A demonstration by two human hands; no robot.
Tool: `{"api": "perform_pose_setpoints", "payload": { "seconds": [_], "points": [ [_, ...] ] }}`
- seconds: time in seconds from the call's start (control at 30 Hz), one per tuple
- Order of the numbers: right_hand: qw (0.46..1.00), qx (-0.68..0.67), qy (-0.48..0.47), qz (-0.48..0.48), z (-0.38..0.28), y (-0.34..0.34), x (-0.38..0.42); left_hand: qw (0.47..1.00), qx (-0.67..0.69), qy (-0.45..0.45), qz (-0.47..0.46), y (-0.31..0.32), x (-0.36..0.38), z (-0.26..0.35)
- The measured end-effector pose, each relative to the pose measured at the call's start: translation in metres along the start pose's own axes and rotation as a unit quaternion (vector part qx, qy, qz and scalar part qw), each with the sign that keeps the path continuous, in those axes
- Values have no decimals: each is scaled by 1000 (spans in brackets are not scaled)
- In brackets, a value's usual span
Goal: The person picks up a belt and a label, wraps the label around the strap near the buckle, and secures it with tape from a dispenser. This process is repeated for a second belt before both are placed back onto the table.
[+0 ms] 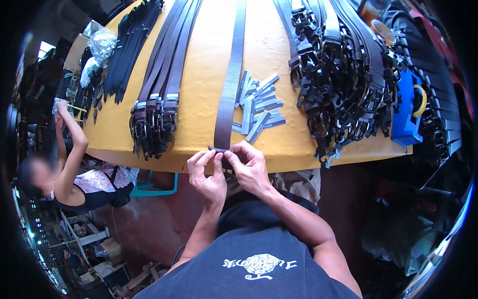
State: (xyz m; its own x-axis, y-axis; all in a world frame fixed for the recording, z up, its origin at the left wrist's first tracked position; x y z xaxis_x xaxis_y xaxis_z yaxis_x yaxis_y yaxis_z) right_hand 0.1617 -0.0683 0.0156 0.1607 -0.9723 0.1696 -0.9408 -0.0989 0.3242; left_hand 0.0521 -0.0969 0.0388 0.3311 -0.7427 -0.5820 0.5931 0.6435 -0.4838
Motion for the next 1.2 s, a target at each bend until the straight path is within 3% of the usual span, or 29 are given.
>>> {"api": "perform_pose_setpoints", "payload": {
  "seconds": [0.07, 0.27, 0.37, 0.6, 0.7, 0.8, 0.9, 1.03, 1.2],
  "points": [
    [1000, -8, -9, 5, -2, 3, 0, 998, 23, -55, 1, 1, 1, 1],
    [1000, 23, -17, -4, -2, 0, -1, 991, 71, -109, -11, 4, 4, -3],
    [998, 54, -40, -6, -4, -5, -4, 945, 174, -270, -57, 4, 5, -10],
    [998, 51, -20, -36, -11, -12, -8, 874, 324, -344, -110, 2, -3, -8],
    [994, 87, 18, -62, -13, -19, -8, 851, 396, -328, -108, 5, 2, -16],
    [993, 101, -21, -58, -18, -18, -8, 880, 357, -274, -152, 2, -5, -10],
    [991, 100, 47, -79, -31, -23, -7, 900, 307, -213, -225, -5, -18, 0],
    [991, -18, 101, -81, -51, -25, -8, 933, 252, -30, -257, -9, -38, 14],
    [965, -143, 199, -95, -53, -32, -7, 953, 155, 104, -237, -5, -43, 12]
  ]
}}
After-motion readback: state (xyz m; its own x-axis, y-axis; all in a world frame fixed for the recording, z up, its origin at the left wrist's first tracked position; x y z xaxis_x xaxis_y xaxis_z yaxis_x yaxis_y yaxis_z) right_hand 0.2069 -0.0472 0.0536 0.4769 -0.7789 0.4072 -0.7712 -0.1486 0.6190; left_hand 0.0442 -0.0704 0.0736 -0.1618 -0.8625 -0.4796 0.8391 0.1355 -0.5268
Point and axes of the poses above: each hand's wrist, its own x-axis away from the middle knuckle, its own y-axis out of the palm, z = x × y, the point moved 2 cm from there along -x, towards the middle knuckle, and after that the axes turned 1 degree about x, right-handed, at the moved point
